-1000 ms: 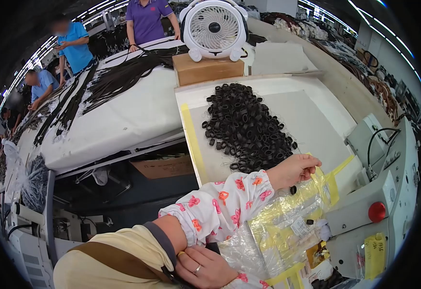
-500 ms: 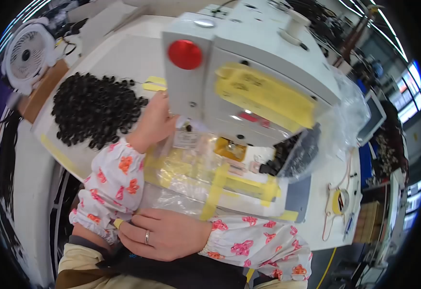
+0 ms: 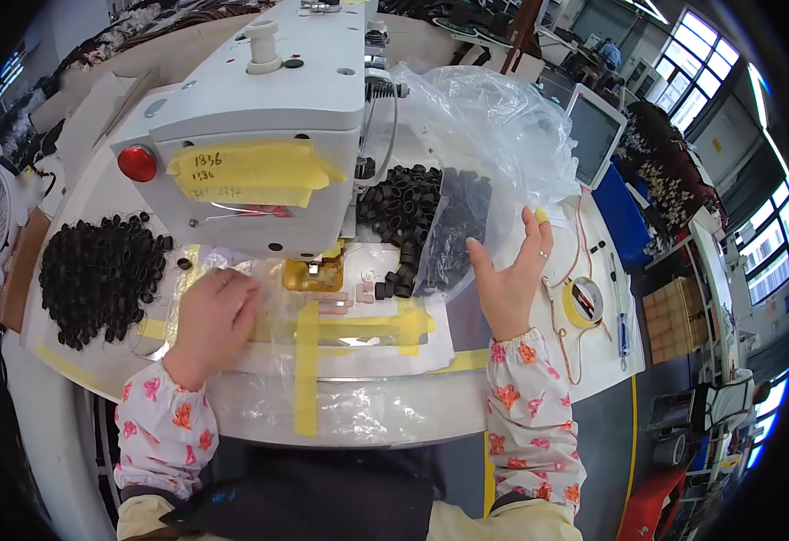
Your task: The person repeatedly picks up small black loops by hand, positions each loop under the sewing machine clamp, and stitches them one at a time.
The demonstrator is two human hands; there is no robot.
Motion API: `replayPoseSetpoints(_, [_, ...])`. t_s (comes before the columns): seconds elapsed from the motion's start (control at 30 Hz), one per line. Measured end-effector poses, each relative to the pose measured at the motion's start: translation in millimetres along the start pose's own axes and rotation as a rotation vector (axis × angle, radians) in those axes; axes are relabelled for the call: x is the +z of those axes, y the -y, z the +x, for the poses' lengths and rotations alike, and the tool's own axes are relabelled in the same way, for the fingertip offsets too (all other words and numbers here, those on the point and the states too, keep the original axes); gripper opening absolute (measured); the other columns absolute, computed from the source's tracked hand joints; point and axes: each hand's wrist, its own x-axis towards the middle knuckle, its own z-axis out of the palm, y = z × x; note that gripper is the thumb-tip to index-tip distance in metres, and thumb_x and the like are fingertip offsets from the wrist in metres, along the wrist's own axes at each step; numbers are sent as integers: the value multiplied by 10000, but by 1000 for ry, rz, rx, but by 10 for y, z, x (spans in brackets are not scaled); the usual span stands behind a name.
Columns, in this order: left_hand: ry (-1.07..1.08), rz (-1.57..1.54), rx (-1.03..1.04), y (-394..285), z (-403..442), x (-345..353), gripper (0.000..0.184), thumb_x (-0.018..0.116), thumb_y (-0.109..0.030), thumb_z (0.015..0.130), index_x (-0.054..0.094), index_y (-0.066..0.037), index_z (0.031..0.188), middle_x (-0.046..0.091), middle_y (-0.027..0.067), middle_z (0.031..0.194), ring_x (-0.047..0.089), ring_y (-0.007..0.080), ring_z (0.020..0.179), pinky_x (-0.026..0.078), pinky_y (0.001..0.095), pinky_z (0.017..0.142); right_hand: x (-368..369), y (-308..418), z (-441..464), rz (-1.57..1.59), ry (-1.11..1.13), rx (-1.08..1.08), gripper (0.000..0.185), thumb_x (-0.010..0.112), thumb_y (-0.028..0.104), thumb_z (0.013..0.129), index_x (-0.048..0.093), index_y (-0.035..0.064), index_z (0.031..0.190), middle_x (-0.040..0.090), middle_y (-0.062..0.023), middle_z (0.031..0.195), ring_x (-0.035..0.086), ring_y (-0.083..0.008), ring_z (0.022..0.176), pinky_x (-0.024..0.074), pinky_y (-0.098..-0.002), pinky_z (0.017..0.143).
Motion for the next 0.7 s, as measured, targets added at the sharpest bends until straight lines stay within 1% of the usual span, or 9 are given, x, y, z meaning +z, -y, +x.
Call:
replayPoseSetpoints(0.07, [42, -177, 238, -206, -62, 131, 150, 647, -84, 720, 608, -48, 860, 598, 94, 828, 575, 292, 739, 474, 381, 682, 34, 160, -24, 21, -209, -271, 459, 708, 91, 736, 512, 3, 1142, 474, -212, 1188, 459, -326, 1130, 363, -381, 949])
replayPoseSetpoints(0.1, [45, -177, 230, -297, -32, 174, 150, 647, -84, 720, 608, -48, 860, 598, 94, 828, 575, 292, 739, 474, 381, 682, 42, 215, -27, 24, -202, -271, 459, 708, 91, 736, 512, 3, 1142, 474, -212, 1188, 459, -326, 1130, 363, -381, 949])
replayPoseSetpoints(0.17, [27, -152, 336, -417, 53, 226, 151, 655, -95, 714, 607, -61, 853, 594, 85, 815, 575, 273, 726, 474, 363, 684, 62, 348, -31, 322, 276, -509, 265, 685, 27, 721, 588, 23, 967, 580, -137, 1017, 548, -277, 971, 411, -360, 850])
replayPoseSetpoints(0.2, [29, -151, 329, -418, 80, 227, 151, 655, -95, 714, 607, -61, 853, 594, 85, 815, 575, 273, 726, 474, 363, 684, 120, 489, -1, 290, 335, -626, 133, 671, 23, 722, 601, 42, 834, 599, -73, 839, 569, -244, 809, 422, -341, 737])
replayPoseSetpoints(0.3, [116, -65, 319, -321, 126, 209, 176, 661, -99, 712, 601, -59, 872, 591, 97, 881, 573, 290, 792, 472, 367, 696, 206, 557, -66, 197, 511, -702, 152, 677, 78, 733, 600, 52, 862, 576, -62, 852, 544, -232, 804, 409, -334, 707])
replayPoseSetpoints(0.37, [-13, -90, 189, -149, 79, 219, 194, 642, -128, 748, 603, -50, 920, 581, 116, 934, 548, 323, 879, 441, 404, 784, 217, 546, -104, 125, 579, -645, 164, 672, 107, 732, 602, 58, 873, 556, -45, 856, 524, -225, 816, 393, -334, 704])
replayPoseSetpoints(0.5, [-122, 54, 177, 78, 50, 216, 206, 609, -155, 791, 602, -38, 961, 582, 129, 962, 518, 353, 930, 382, 440, 872, 287, 474, -150, -6, 652, -715, 168, 641, 101, 721, 614, 79, 886, 564, -32, 878, 522, -200, 858, 376, -326, 752])
replayPoseSetpoints(0.57, [55, 91, 78, 221, 65, 176, 220, 598, -137, 799, 596, -28, 990, 571, 152, 1070, 518, 355, 986, 323, 483, 968, 349, 465, -144, 5, 647, -750, 156, 625, 104, 727, 615, 82, 881, 568, -35, 871, 524, -199, 858, 374, -325, 756])
replayPoseSetpoints(0.7, [190, 135, 53, 448, 16, 93, 235, 585, -128, 811, 600, -33, 1026, 568, 151, 1102, 519, 354, 979, 354, 462, 950, 408, 501, -135, 6, 662, -773, 125, 587, 108, 740, 616, 89, 860, 579, -40, 854, 531, -199, 859, 372, -329, 765])
